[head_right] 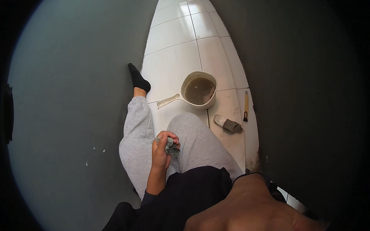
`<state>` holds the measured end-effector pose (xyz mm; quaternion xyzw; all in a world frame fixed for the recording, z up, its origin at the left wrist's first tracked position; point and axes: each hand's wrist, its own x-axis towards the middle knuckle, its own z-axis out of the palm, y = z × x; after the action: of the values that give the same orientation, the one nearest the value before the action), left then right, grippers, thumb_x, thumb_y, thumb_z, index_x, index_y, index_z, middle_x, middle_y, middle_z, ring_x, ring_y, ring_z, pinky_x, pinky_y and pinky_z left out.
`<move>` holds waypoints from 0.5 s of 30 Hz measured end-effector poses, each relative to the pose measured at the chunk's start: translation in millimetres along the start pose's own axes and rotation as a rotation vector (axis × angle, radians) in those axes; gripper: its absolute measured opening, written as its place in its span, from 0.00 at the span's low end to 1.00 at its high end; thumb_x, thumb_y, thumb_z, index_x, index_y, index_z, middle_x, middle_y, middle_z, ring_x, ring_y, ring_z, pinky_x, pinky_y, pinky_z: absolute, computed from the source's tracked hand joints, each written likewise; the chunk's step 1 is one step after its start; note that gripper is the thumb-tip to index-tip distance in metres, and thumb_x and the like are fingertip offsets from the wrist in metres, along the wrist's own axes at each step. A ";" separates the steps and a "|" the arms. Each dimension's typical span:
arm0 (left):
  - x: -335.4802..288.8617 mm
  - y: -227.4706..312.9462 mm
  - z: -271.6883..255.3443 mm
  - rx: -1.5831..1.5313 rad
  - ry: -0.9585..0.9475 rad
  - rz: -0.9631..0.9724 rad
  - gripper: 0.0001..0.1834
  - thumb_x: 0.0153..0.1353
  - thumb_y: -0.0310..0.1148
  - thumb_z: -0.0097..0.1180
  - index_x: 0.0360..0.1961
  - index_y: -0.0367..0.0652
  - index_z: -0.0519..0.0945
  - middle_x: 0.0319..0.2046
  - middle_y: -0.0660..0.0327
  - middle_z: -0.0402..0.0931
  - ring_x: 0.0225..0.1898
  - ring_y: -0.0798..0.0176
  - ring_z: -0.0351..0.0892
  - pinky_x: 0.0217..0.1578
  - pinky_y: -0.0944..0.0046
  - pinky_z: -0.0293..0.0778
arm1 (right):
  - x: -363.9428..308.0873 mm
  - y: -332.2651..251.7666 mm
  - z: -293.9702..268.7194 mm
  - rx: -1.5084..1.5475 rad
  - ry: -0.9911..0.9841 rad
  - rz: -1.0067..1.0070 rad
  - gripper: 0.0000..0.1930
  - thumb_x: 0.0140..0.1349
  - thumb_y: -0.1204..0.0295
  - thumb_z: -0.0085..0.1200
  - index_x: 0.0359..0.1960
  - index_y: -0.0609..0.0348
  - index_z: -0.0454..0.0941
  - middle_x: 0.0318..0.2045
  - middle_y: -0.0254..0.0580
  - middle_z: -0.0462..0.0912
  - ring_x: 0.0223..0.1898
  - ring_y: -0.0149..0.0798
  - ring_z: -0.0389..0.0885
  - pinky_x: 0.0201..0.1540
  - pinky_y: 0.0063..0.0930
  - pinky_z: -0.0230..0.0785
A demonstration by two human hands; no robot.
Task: The person applies a gray compound to small holes in a wall by hand, wipes excess away with a cloth, and rinses the cloth in a basin of water.
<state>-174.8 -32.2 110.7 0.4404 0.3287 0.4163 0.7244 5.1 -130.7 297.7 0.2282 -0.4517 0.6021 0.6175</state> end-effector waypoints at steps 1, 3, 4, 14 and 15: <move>-1.1 0.9 -0.6 0.005 0.005 -0.006 0.16 0.65 0.41 0.47 0.32 0.36 0.72 0.26 0.58 0.70 0.29 0.65 0.70 0.31 0.66 0.70 | 0.5 0.2 2.0 0.005 -0.009 -0.012 0.34 0.63 0.38 0.18 0.52 0.48 0.65 0.10 0.30 0.60 0.11 0.27 0.53 0.17 0.23 0.48; -1.9 1.8 -0.7 0.017 0.006 -0.010 0.16 0.65 0.41 0.47 0.32 0.36 0.72 0.26 0.58 0.70 0.30 0.65 0.70 0.31 0.66 0.70 | 1.2 0.5 2.5 0.019 -0.021 -0.027 0.34 0.63 0.38 0.18 0.51 0.49 0.66 0.10 0.30 0.60 0.11 0.27 0.54 0.17 0.23 0.47; -1.8 1.5 -0.3 0.020 0.013 -0.015 0.16 0.65 0.41 0.47 0.32 0.36 0.72 0.26 0.58 0.70 0.30 0.65 0.70 0.31 0.66 0.70 | 0.8 -0.2 2.4 0.027 -0.026 -0.037 0.33 0.63 0.38 0.19 0.50 0.49 0.66 0.10 0.30 0.60 0.11 0.27 0.54 0.16 0.23 0.47; -2.8 0.1 2.3 0.053 -0.023 -0.035 0.16 0.64 0.41 0.47 0.32 0.36 0.72 0.27 0.58 0.71 0.30 0.66 0.71 0.32 0.68 0.71 | 1.0 -1.3 5.1 0.014 -0.075 -0.099 0.33 0.63 0.38 0.22 0.43 0.53 0.69 0.09 0.32 0.62 0.09 0.28 0.55 0.14 0.23 0.45; -2.1 0.1 3.8 0.057 -0.033 -0.036 0.16 0.64 0.41 0.47 0.32 0.36 0.72 0.27 0.58 0.71 0.30 0.66 0.71 0.32 0.68 0.71 | 1.3 -1.0 5.5 0.007 -0.080 -0.106 0.33 0.63 0.38 0.22 0.42 0.53 0.70 0.09 0.32 0.62 0.09 0.28 0.55 0.14 0.23 0.45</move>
<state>-172.5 -35.4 112.5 0.4617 0.3365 0.3862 0.7242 4.4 -134.7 301.8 0.2780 -0.4611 0.5606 0.6292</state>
